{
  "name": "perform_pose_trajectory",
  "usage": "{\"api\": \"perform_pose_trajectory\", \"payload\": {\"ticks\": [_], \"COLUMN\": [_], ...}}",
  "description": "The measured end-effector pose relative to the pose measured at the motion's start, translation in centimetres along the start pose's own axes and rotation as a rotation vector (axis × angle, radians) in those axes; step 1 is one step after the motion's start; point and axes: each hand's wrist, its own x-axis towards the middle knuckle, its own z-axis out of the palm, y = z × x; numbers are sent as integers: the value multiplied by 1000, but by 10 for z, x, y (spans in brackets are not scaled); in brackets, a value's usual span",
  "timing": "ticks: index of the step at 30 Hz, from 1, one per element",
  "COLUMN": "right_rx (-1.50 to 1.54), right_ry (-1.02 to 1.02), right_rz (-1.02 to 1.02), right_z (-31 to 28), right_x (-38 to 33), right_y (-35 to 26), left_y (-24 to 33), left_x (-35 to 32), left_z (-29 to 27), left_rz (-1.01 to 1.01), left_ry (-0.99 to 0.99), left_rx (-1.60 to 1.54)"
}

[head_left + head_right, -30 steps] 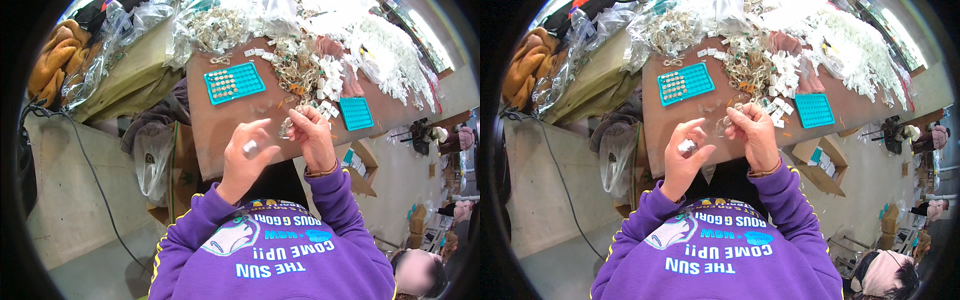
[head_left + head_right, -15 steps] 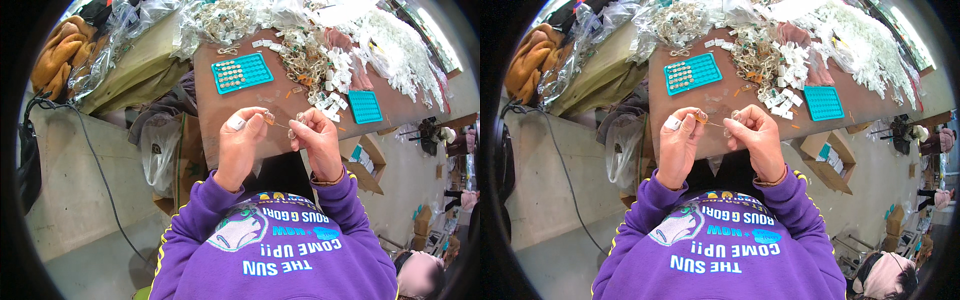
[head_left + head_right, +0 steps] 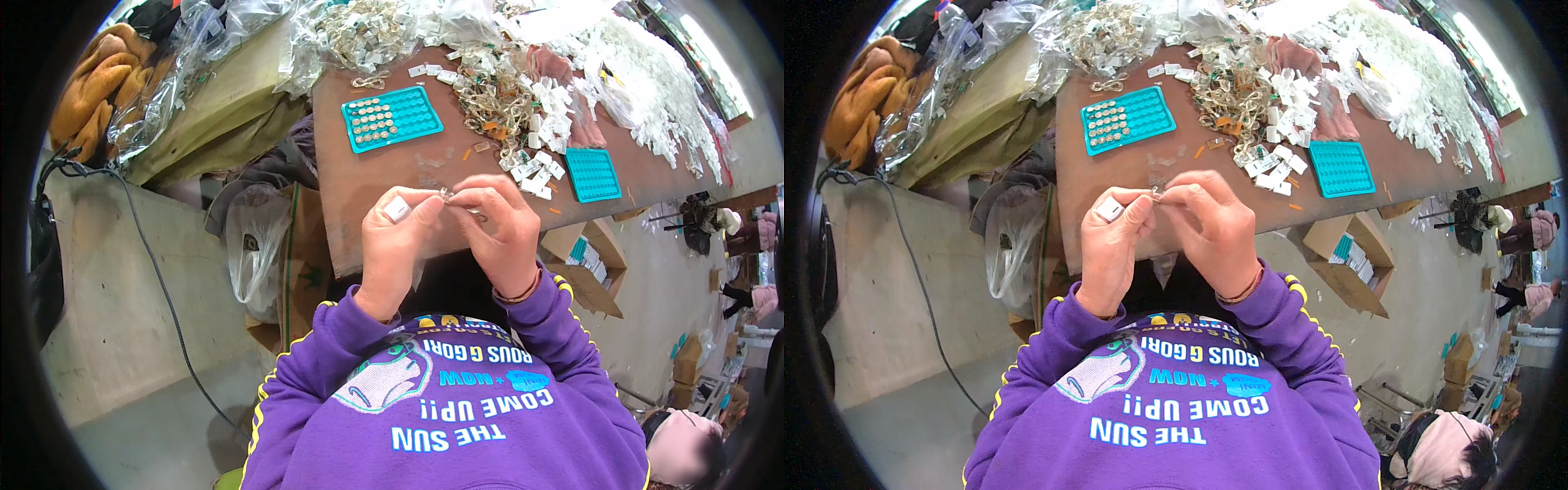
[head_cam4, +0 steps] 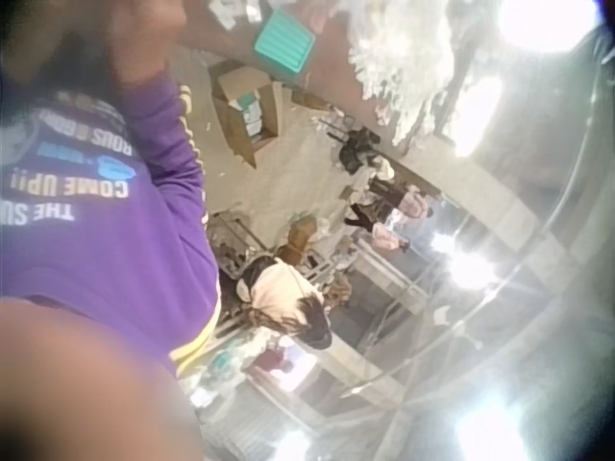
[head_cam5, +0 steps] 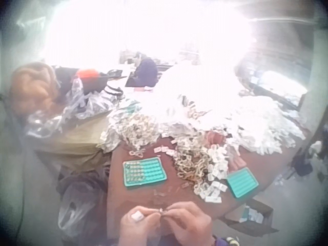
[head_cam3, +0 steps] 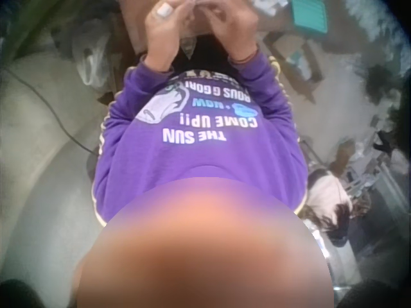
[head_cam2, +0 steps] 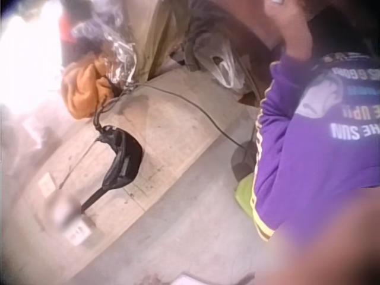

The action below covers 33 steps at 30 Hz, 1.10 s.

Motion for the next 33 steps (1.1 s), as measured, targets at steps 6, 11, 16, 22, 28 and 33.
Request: {"api": "perform_pose_trajectory", "payload": {"ticks": [6,11,16,22,28,33], "right_rx": [177,619,857,1017,939,841], "right_ry": [-75,-49,-214,-342,-356,-469], "right_rz": [121,535,717,887,943,887], "right_z": [-2,-2,-6,-6,-3,-14], "right_x": [-2,-3,2,3,3,6], "right_y": [8,11,15,15,5,7], "left_y": [1,5,7,9,8,17], "left_x": [2,4,2,1,-1,0], "left_z": [-6,-12,-19,-26,-21,-26], "left_rz": [-113,-325,-266,-35,35,-126], "left_ry": [-21,-113,-158,-140,-52,-188], "left_rx": [-85,-635,-308,218,213,109]}}
